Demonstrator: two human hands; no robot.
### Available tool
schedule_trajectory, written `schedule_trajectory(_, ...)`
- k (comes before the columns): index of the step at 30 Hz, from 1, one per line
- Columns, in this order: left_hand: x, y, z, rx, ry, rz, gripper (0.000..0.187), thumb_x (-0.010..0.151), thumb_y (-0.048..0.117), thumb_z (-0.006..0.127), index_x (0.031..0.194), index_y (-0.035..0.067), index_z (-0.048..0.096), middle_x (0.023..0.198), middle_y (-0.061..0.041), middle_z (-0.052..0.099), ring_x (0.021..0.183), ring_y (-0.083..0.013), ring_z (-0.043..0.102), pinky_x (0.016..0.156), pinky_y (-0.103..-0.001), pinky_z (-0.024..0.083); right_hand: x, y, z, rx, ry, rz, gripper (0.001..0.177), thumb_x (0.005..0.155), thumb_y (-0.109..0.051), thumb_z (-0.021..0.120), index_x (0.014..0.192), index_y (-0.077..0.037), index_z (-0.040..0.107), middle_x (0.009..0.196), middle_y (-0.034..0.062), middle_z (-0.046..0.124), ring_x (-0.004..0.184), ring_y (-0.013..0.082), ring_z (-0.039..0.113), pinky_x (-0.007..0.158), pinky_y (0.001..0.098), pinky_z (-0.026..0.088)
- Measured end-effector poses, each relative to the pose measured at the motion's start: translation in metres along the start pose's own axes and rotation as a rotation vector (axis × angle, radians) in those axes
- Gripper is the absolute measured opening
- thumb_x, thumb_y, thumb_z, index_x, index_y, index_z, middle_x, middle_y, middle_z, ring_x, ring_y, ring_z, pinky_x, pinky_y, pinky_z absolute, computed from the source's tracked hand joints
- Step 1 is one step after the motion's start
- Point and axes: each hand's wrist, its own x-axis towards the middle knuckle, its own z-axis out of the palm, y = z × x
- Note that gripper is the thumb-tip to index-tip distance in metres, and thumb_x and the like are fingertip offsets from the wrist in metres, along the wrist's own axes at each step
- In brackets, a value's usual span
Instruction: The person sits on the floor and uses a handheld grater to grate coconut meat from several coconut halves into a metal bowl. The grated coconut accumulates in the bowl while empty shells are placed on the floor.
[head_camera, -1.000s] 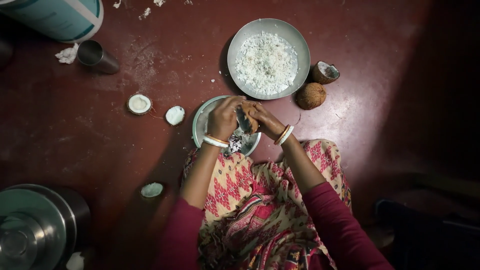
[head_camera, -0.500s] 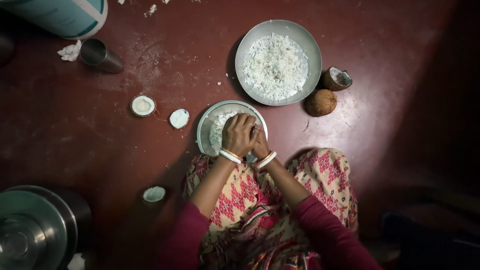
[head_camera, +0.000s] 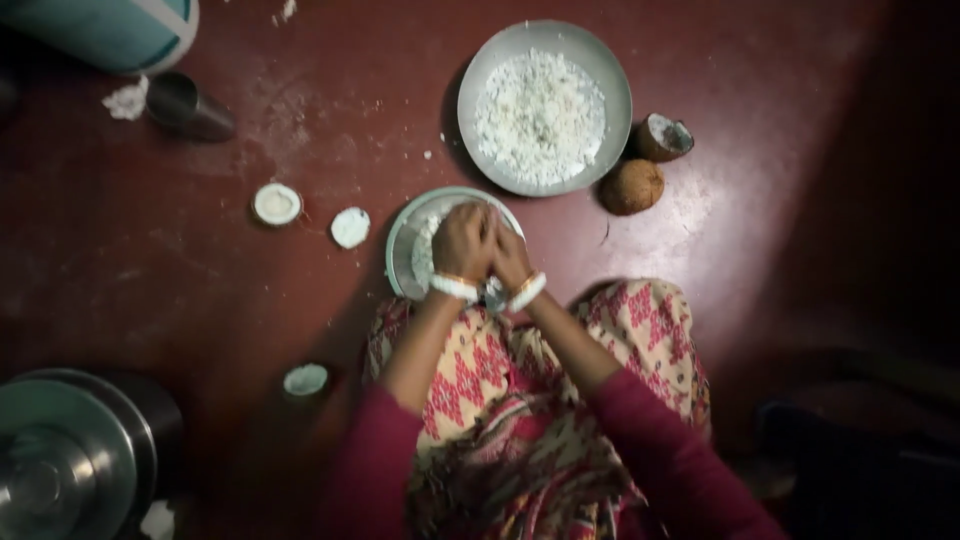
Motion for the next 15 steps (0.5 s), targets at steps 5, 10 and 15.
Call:
schedule_trajectory(5,-0.013,0.013,-0.014,-0.024,0.068,0.214,0.018,0.097,0.019,0.062,0.095,0.002,0.067,0.103,-0.018,0.071,0.095,-0.0356,0.069,0.085,-0.045,0.056,-0.039,0.026,0.009,0.008,0.033,-0.034,0.028,0.105,-0.023,0.058,0.11,0.002,0.068,0.099,0.0134,0.072,0.09,0.0184,0.067,0.081,0.0345,0.055)
schedule_trajectory(10,0.023,-0.005,0.005,0.073,-0.162,-0.13,0.032,0.102,0.034,0.054,0.1,0.004,0.067,0.101,-0.02,0.073,0.095,-0.0397,0.069,0.082,-0.05,0.054,0.0,0.031,0.021,0.232,0.092,0.196,0.03,0.107,-0.023,0.051,0.118,0.0,0.067,0.101,0.0088,0.072,0.092,0.0132,0.064,0.082,0.0303,0.054)
schedule_trajectory(15,0.053,-0.05,0.029,0.141,-0.459,-0.407,0.062,0.106,0.056,0.034,0.104,0.005,0.069,0.11,-0.027,0.069,0.104,-0.0474,0.063,0.093,-0.055,0.048,0.046,0.013,0.012,0.228,-0.153,0.262,0.035,0.107,-0.026,0.051,0.114,0.003,0.069,0.11,0.013,0.076,0.098,0.0178,0.069,0.091,0.0342,0.054)
